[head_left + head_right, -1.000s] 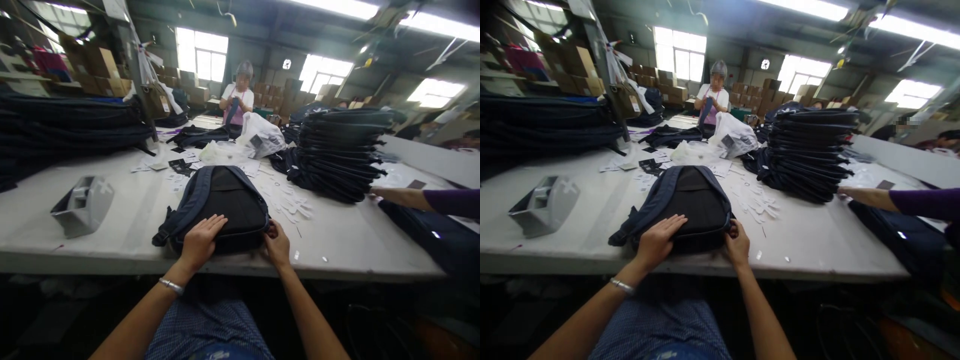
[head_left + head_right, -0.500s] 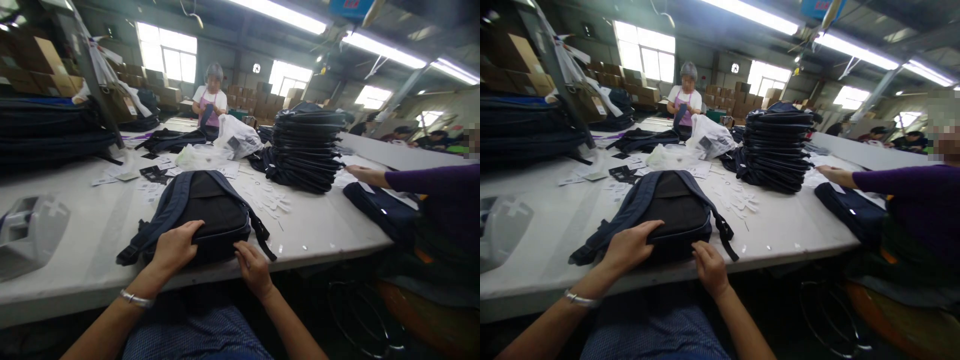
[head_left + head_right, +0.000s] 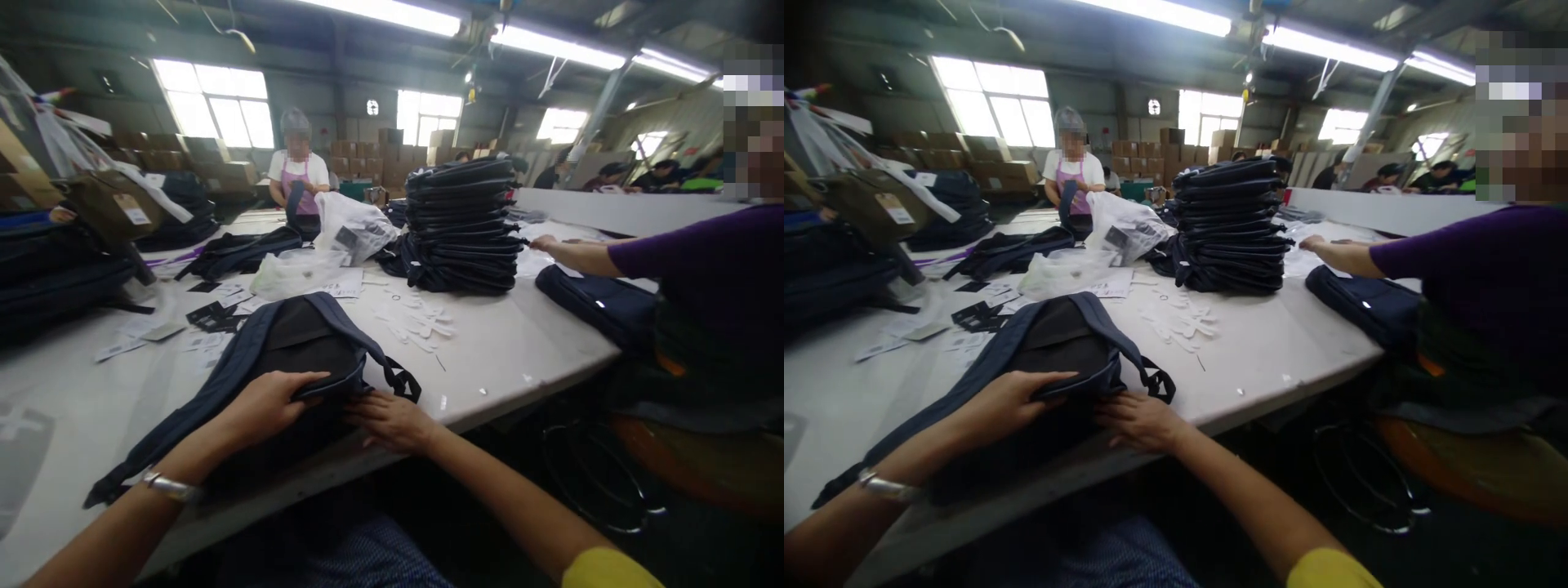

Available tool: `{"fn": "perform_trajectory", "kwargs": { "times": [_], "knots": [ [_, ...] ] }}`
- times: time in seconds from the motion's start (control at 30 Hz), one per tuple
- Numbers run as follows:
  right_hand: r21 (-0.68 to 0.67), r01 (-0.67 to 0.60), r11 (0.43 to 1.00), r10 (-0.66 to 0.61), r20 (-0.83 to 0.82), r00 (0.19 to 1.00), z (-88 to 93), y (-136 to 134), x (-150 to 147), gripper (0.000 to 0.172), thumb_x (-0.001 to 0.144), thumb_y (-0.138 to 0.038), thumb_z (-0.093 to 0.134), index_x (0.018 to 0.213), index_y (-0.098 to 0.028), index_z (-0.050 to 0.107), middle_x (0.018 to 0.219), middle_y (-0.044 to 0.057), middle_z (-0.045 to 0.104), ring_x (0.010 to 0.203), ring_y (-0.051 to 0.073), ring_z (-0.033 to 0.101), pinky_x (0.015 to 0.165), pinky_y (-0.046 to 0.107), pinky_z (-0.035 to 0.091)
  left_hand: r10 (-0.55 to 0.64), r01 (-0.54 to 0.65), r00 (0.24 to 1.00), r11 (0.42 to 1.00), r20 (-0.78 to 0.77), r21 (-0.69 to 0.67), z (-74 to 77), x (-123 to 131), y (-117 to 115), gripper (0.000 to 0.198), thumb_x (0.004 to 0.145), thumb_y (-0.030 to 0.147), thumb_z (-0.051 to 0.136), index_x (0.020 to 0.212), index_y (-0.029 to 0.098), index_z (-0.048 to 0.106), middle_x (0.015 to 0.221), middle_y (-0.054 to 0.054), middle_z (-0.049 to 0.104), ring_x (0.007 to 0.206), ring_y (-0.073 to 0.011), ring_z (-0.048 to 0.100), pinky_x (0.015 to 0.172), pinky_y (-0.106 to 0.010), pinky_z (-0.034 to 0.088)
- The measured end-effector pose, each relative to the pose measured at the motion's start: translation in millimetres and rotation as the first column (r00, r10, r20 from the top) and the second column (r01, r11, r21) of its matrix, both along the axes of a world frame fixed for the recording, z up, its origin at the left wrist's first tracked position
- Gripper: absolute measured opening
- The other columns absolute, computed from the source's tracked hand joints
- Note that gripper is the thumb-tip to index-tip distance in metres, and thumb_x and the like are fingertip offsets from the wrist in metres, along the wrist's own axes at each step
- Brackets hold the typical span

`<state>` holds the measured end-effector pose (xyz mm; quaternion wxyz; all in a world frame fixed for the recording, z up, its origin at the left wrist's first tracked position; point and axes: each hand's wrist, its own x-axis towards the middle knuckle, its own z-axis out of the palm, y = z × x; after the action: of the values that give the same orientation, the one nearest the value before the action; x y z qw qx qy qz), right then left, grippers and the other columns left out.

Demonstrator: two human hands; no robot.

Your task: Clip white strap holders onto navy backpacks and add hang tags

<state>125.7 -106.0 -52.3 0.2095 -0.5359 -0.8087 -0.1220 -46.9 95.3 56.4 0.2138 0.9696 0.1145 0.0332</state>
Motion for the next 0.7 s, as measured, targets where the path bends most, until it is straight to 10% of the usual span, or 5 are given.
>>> {"fn": "perform_trajectory", "kwargs": {
  "times": [0.17, 0.27, 0.43, 0.7],
  "knots": [
    [0.117, 0.117, 0.986, -0.099, -0.15, 0.984, -8.2, -2.3, -27.2, 0.043, 0.095, -0.033, 0.053, 0.135, -0.017, 0.052, 0.138, 0.009, 0.052, 0.135, 0.02, 0.041, 0.114, 0.038, 0.036, 0.028, -0.028, 1.0, 0.992, 0.0, -0.119, -1.0, 4.9, 2.3, 0.047, 0.085, 0.041, 0.053, 0.13, 0.028, 0.06, 0.126, 0.0, 0.065, 0.115, -0.0235, 0.061, 0.101, -0.031, 0.046],
    [0.079, 0.073, 0.994, -0.065, -0.092, 0.994, -15.7, 6.8, -28.7, 0.045, 0.097, -0.034, 0.05, 0.139, -0.02, 0.048, 0.141, 0.007, 0.05, 0.134, 0.02, 0.042, 0.116, 0.04, 0.033, 0.066, -0.065, 0.998, 0.997, -0.001, -0.037, -9.4, 5.2, -10.4, 0.049, 0.086, 0.039, 0.051, 0.134, 0.028, 0.056, 0.127, -0.001, 0.064, 0.116, -0.0239, 0.061, 0.101, -0.034, 0.047],
    [0.019, 0.35, 0.937, -0.34, -0.194, 0.92, -26.6, -12.1, -22.9, 0.042, 0.098, -0.027, 0.046, 0.136, -0.012, 0.05, 0.141, 0.012, 0.049, 0.134, 0.024, 0.041, 0.111, 0.041, 0.04, 0.137, -0.145, 0.988, 0.982, 0.067, 0.118, -34.9, 4.3, -40.6, 0.05, 0.089, 0.033, 0.049, 0.139, 0.03, 0.049, 0.14, 0.0, 0.053, 0.128, -0.0213, 0.051, 0.105, -0.037, 0.045],
    [-0.05, 0.225, 0.973, -0.227, -0.04, 0.973, -33.0, 2.2, 1.4, 0.058, 0.093, -0.032, 0.057, 0.146, -0.019, 0.038, 0.141, 0.01, 0.049, 0.133, 0.024, 0.042, 0.115, 0.047, 0.031, 0.095, -0.159, 0.97, 0.944, 0.223, 0.288, -78.9, 14.3, -51.6, 0.058, 0.088, 0.018, 0.05, 0.144, 0.026, 0.042, 0.145, -0.006, 0.047, 0.133, -0.0235, 0.045, 0.108, -0.041, 0.043]
  ]
}}
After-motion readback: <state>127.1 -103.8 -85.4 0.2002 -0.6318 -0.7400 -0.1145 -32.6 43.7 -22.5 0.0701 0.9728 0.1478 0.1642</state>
